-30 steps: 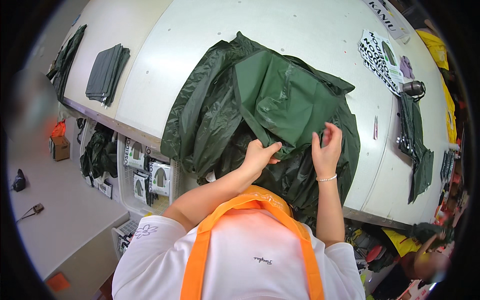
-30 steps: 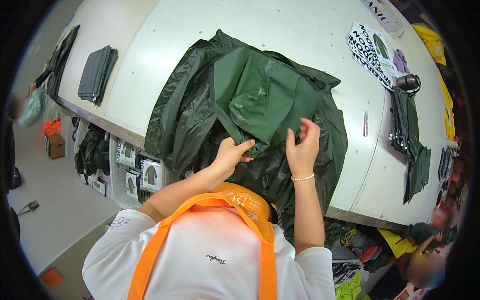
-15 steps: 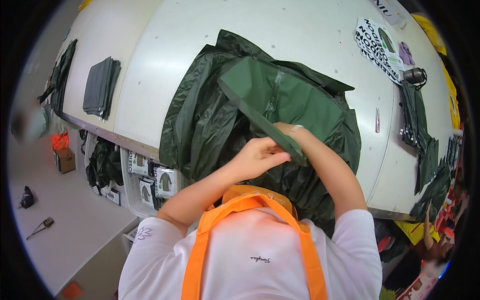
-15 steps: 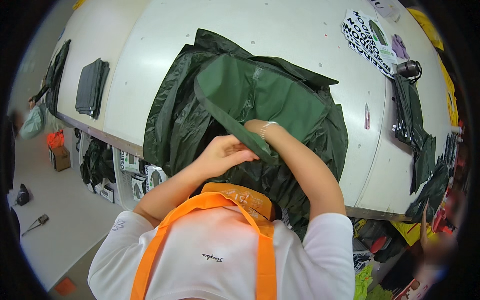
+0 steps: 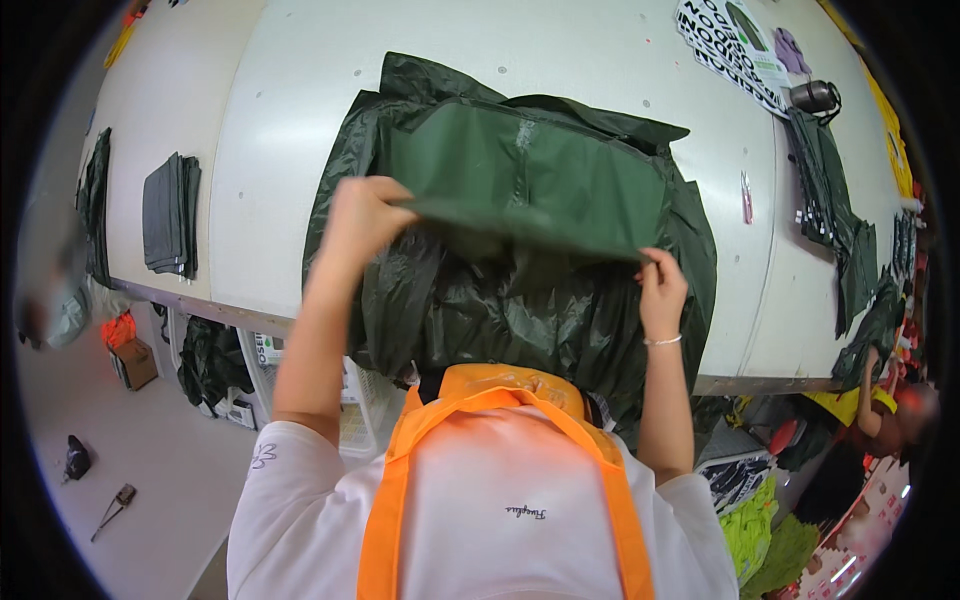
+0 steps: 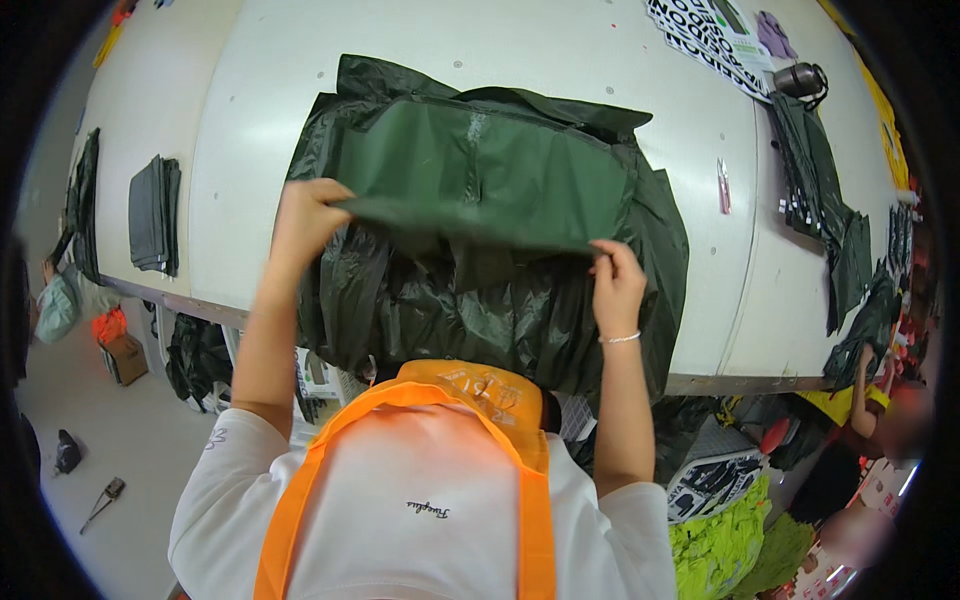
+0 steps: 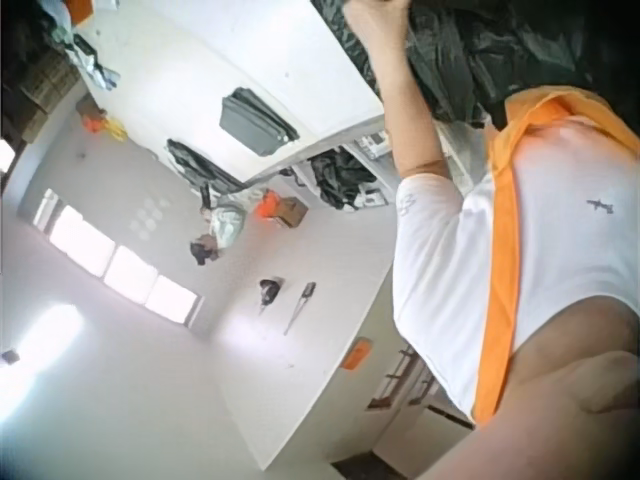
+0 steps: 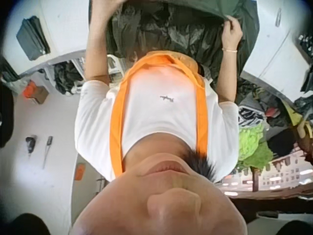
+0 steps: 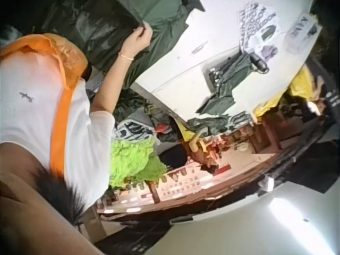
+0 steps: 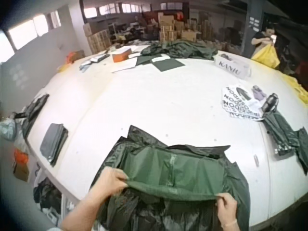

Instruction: The person folds a dark green jacket on a white table, aligning edges and smoothing the fabric. They then unfold the jacket, attach a tag to the collar, and refold it before placing it aside.

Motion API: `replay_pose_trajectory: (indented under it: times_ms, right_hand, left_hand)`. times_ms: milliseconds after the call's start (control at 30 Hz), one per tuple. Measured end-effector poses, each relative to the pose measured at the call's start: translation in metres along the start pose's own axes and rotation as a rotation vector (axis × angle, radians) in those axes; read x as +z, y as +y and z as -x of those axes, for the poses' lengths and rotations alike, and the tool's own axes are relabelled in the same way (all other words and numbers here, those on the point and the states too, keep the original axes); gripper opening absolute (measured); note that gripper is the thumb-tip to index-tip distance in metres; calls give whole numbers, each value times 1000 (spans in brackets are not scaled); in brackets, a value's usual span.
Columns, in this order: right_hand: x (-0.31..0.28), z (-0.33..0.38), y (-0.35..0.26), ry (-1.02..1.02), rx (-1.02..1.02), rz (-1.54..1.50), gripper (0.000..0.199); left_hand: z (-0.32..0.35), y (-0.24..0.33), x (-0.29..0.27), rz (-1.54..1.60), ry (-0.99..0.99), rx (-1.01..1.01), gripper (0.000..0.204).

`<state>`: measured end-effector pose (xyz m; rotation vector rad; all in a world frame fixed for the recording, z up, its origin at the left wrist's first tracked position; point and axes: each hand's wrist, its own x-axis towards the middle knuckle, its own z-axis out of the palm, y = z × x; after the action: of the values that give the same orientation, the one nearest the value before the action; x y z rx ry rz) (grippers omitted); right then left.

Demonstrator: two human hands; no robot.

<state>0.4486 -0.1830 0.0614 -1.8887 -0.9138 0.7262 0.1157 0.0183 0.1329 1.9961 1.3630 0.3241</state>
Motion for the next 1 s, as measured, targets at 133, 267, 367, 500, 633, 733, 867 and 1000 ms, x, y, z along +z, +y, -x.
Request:
replay_pose_trajectory:
  times_ms: [133,267,367,500,633,733,867,1000]
  right_hand:
    - [-6,-39,-12,-108,-197,237,16]
    - [-8,-70,-17,-204,-124,396,30]
    - [-3,-80,-21,-197,-145,475,35]
    - [0,-82,-25,-169,-165,520,36]
    - [5,-85,-15,-143,-157,537,36]
    - [6,-89,-17,-121,-208,541,36]
    - [-16,-106,-23,-64,-229,546,35]
    - [-20,-115,7,-40,-220,696,32]
  left_hand:
    - [-22,-21,-29,-376,316,90,41]
    - [15,20,32,-166,315,491,24]
    - [33,12,107,-205,33,698,21]
    - [37,-10,129,-159,-126,434,24]
    - [40,-21,149,-214,3,501,26]
    - [43,-25,149,-255,29,600,18]
    - [50,-14,133,-113,83,760,15]
    - [69,18,95,192,333,754,24]
